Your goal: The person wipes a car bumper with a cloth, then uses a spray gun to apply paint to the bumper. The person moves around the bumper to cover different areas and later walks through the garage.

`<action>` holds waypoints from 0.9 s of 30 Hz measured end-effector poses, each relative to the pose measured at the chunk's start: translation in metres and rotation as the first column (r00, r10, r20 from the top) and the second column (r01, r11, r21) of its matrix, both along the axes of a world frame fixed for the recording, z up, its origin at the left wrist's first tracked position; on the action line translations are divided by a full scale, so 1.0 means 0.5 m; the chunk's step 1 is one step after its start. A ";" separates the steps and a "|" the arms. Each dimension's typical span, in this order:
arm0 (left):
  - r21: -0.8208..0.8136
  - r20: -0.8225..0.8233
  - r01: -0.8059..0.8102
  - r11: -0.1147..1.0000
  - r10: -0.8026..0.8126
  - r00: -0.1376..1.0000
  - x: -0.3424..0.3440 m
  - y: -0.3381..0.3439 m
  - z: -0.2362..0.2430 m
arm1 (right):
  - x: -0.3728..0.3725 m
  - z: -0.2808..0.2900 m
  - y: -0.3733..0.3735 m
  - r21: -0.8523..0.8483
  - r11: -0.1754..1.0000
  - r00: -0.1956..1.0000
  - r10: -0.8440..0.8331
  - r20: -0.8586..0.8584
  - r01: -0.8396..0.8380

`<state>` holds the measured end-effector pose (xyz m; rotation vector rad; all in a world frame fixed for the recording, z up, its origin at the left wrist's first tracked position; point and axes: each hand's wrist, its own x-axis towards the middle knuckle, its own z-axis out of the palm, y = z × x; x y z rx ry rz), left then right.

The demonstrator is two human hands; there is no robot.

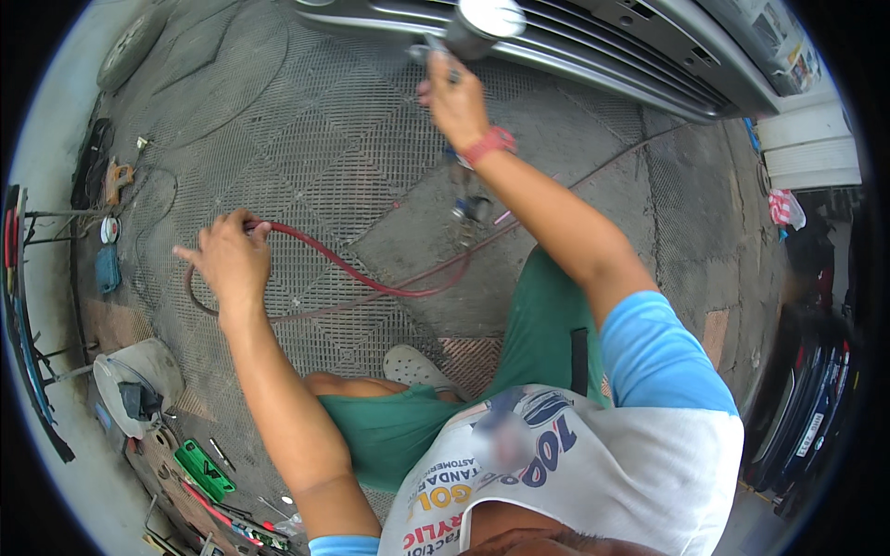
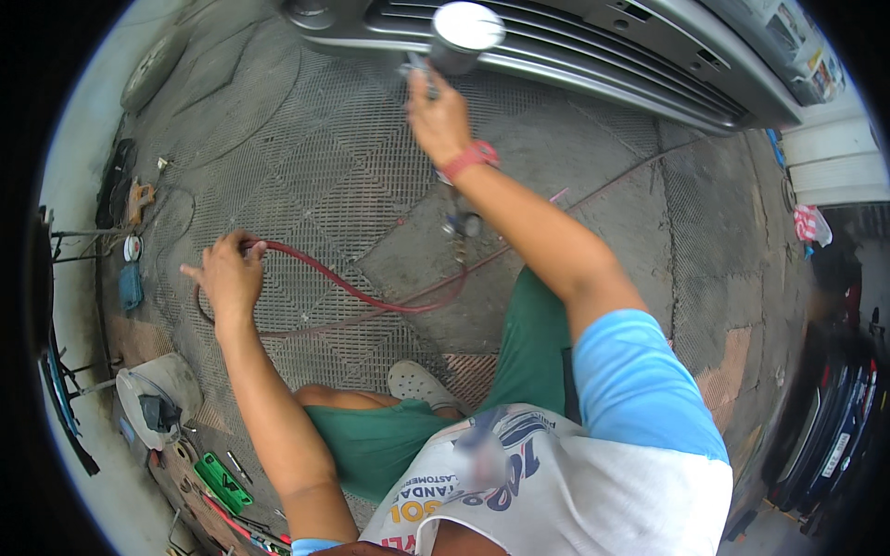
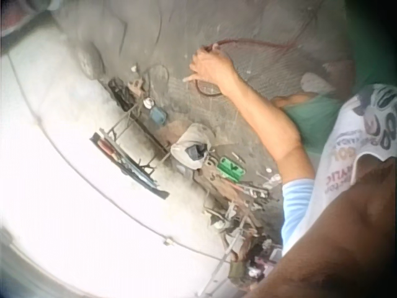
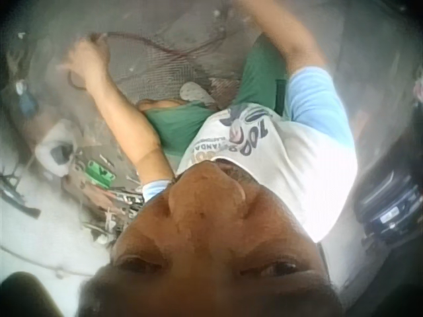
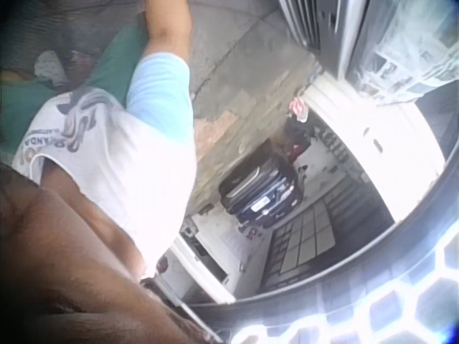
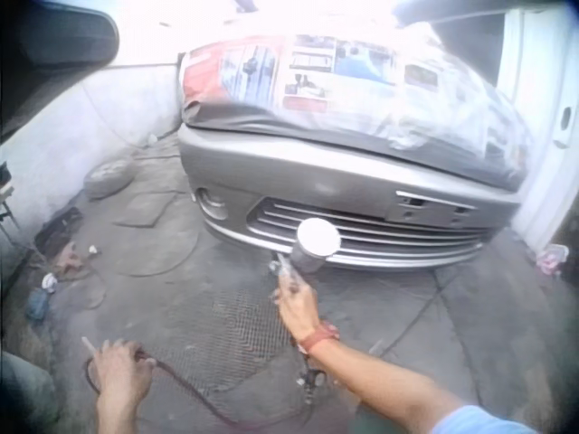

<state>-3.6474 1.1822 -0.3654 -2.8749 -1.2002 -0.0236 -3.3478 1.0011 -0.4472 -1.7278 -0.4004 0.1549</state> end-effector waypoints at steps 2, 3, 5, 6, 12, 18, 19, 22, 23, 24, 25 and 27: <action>0.002 -0.031 0.155 0.988 -0.155 0.987 0.054 -0.045 -0.006 | 0.015 0.018 -0.134 -0.047 0.995 0.996 -0.087 0.005 0.087; -0.006 -0.033 0.212 0.977 -0.212 0.977 0.079 -0.073 -0.007 | 0.019 0.034 -0.193 -0.069 0.988 0.990 -0.138 0.002 0.138; -0.028 -0.037 0.338 0.941 -0.338 0.940 0.139 -0.146 -0.014 | 0.039 0.048 -0.316 -0.112 0.966 0.972 -0.232 0.026 0.233; -0.018 -0.043 0.396 0.918 -0.397 0.917 0.166 -0.183 -0.015 | 0.057 0.050 -0.377 -0.095 0.960 0.965 -0.260 0.035 0.262; -0.047 -0.051 0.644 0.764 -0.646 0.762 0.286 -0.394 -0.059 | 0.147 0.076 -0.684 -0.147 0.890 0.901 -0.418 0.114 0.432; -0.141 0.049 0.764 0.629 -0.767 0.640 0.339 -0.588 -0.077 | 0.253 0.093 -0.972 -0.180 0.829 0.847 -0.506 0.162 0.530; -0.145 0.067 0.773 0.617 -0.774 0.630 0.346 -0.616 -0.074 | 0.276 0.096 -1.021 -0.199 0.809 0.833 -0.531 0.151 0.552; -0.151 0.114 0.787 0.598 -0.781 0.614 0.365 -0.686 -0.069 | 0.340 0.102 -1.137 -0.175 0.765 0.785 -0.602 0.147 0.620; -0.145 0.126 0.788 0.599 -0.778 0.615 0.372 -0.705 -0.068 | 0.361 0.107 -1.173 -0.186 0.747 0.770 -0.627 0.119 0.638; -0.139 0.138 0.786 0.602 -0.774 0.618 0.380 -0.723 -0.067 | 0.386 0.104 -1.212 -0.193 0.729 0.753 -0.650 0.101 0.656; -0.144 0.144 0.778 0.612 -0.765 0.628 0.392 -0.741 -0.066 | 0.411 0.099 -1.255 -0.201 0.710 0.734 -0.674 0.084 0.675; -0.153 0.157 0.755 0.638 -0.738 0.656 0.414 -0.770 -0.055 | 0.459 0.093 -1.313 -0.138 0.669 0.681 -0.728 0.079 0.730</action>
